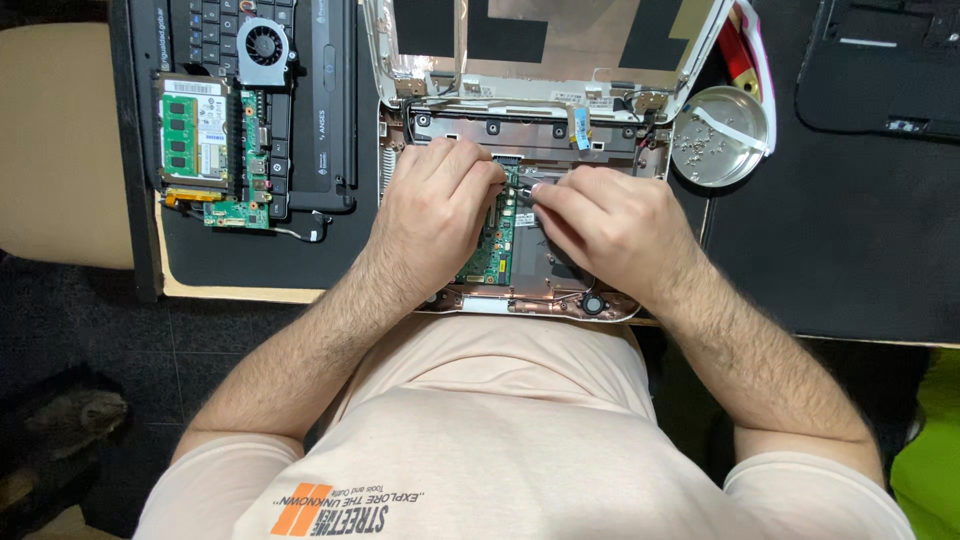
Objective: The person uses a screwdriver to remove screws from the internal components of a disassembled laptop. They detach the cooling fan and then lift out the motherboard, placing it on the table. Finally, they close the laptop lid and handle a small metal bracket.
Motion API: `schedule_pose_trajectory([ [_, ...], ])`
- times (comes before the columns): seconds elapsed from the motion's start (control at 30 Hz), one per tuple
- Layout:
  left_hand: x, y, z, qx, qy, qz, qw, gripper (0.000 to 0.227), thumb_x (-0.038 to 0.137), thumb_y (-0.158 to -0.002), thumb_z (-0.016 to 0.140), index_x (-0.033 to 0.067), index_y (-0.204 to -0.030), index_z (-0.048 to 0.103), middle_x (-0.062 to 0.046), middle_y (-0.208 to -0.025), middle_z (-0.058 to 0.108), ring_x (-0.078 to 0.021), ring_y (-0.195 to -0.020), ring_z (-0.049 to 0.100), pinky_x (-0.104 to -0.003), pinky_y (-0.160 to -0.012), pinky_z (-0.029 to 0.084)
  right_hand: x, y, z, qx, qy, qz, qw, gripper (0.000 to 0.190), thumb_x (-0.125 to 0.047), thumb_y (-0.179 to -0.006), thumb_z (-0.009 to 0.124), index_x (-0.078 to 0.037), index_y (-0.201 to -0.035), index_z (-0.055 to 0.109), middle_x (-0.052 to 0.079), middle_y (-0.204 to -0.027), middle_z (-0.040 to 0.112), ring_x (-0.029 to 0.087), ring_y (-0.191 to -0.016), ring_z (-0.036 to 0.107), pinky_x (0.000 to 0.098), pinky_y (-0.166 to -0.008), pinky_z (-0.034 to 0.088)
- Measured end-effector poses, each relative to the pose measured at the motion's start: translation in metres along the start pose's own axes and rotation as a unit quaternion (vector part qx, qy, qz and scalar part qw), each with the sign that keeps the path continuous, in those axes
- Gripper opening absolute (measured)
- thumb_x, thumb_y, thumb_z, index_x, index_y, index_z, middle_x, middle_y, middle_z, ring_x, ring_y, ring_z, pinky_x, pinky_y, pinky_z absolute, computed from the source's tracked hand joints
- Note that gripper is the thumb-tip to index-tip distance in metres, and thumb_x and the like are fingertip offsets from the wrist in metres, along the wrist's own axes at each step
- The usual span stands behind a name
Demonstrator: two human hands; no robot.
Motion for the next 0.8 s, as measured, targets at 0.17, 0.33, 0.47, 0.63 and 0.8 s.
schedule_pose_trajectory([
  [0.17,0.001,-0.002,-0.003,0.004,0.008,-0.003,1.0,0.011,0.01,-0.115,0.086,0.0151,-0.117,0.076,-0.001,-0.113,0.069,-0.024,-0.112,0.075,-0.04,-0.093,0.056,-0.017,0.002,-0.012,0.017,0.041,-0.001,0.999,0.005,-0.02,-0.121,0.084,-0.018,-0.124,0.087,-0.001,-0.109,0.076,0.015,-0.088,0.08,0.028,-0.079,0.068],
  [0.33,0.001,-0.002,-0.004,0.004,0.006,-0.004,1.0,0.012,0.01,-0.114,0.087,0.015,-0.117,0.076,-0.001,-0.113,0.068,-0.0236,-0.111,0.075,-0.04,-0.093,0.056,-0.022,0.001,-0.003,0.0,0.049,0.02,0.999,0.005,-0.021,-0.121,0.085,-0.017,-0.123,0.087,-0.002,-0.103,0.072,0.015,-0.084,0.079,0.0267,-0.075,0.068],
  [0.47,-0.001,-0.001,-0.001,0.005,0.003,-0.004,1.0,0.012,0.011,-0.113,0.087,0.0154,-0.116,0.076,-0.001,-0.112,0.067,-0.0234,-0.111,0.075,-0.04,-0.093,0.056,-0.02,-0.004,0.002,-0.032,0.052,0.044,0.997,0.008,-0.021,-0.121,0.085,-0.015,-0.122,0.088,-0.001,-0.099,0.069,0.013,-0.079,0.079,0.0253,-0.072,0.068],
  [0.63,-0.002,0.0,0.0,0.006,0.005,-0.008,1.0,0.012,0.011,-0.114,0.086,0.0154,-0.115,0.075,0.0,-0.111,0.066,-0.0227,-0.111,0.074,-0.04,-0.094,0.055,-0.024,-0.013,0.003,-0.075,0.078,0.037,0.993,0.009,-0.023,-0.119,0.085,-0.014,-0.119,0.086,-0.002,-0.098,0.065,0.014,-0.078,0.08,0.0261,-0.072,0.068],
  [0.8,-0.001,0.001,0.0,0.01,0.003,-0.007,1.0,0.011,0.012,-0.115,0.085,0.0152,-0.114,0.074,0.0,-0.11,0.065,-0.0223,-0.111,0.074,-0.039,-0.094,0.055,-0.023,-0.004,0.013,-0.059,0.078,0.063,0.993,0.008,-0.023,-0.123,0.078,-0.016,-0.121,0.082,-0.004,-0.097,0.059,0.016,-0.079,0.081,0.0278,-0.074,0.069],
])
Point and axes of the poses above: each hand's wrist, its own y-axis away from the middle knuckle, its own z-axis out of the palm, x = y × z, the point moved 10 cm from there along -y, towards the middle knuckle
